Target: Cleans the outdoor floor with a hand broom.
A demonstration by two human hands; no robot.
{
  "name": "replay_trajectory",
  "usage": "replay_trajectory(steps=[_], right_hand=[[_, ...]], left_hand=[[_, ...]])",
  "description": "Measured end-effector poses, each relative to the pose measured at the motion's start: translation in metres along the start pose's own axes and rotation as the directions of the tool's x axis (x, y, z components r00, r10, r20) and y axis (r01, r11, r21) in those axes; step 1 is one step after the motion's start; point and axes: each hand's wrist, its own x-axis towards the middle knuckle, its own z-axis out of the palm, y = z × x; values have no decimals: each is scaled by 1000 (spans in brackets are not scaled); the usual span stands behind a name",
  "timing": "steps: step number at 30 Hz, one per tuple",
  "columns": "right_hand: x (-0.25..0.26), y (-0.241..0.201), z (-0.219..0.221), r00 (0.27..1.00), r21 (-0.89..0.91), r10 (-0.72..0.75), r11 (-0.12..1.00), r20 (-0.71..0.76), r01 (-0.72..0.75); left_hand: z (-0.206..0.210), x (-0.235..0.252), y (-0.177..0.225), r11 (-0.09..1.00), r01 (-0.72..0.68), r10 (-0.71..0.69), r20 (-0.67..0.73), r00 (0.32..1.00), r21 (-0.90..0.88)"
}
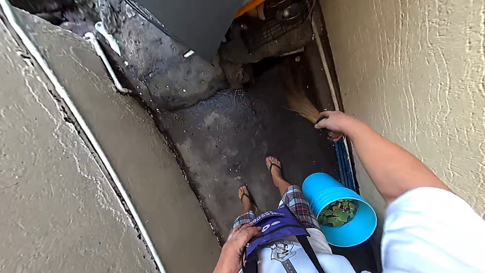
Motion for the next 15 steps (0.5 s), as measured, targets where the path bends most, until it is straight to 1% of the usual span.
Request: replay_trajectory(steps=[2,4,5,6,7,9,10,11,12,13,15], right_hand=[[-34,17,-8,994,63,-102,993,51,98],[-70,37,-22,986,139,-167,977,25,162],[-78,45,-24,985,166,-173,971,-9,172],[-80,50,-22,988,175,-145,973,-56,153],[-76,50,-17,990,179,-88,978,-114,108],[-54,33,0,980,186,29,982,-198,9],[-41,22,11,978,160,57,987,-203,-24],[-31,12,25,980,108,52,994,-193,-32],[-23,5,41,986,18,26,1000,-167,-23],[-20,-2,54,992,-91,-11,996,-126,0],[-29,-13,68,993,-305,-111,948,-40,94]], left_hand=[[2,2,1,1000,-9,9,6,1000,-30],[2,6,3,999,-33,32,-9,999,-38],[3,7,3,998,-46,45,-26,999,-39],[4,7,4,998,-48,47,-33,998,-41],[5,5,4,998,-48,47,-41,998,-39],[7,2,2,999,-45,43,-62,997,-25],[8,-1,1,999,-34,33,-67,997,-20],[8,-3,0,1000,-20,19,-65,998,-21],[8,-6,-1,1000,-3,1,-56,998,-26],[9,-9,-3,999,11,-13,-52,999,-36],[11,-18,-11,999,13,-16,-71,997,-43]])
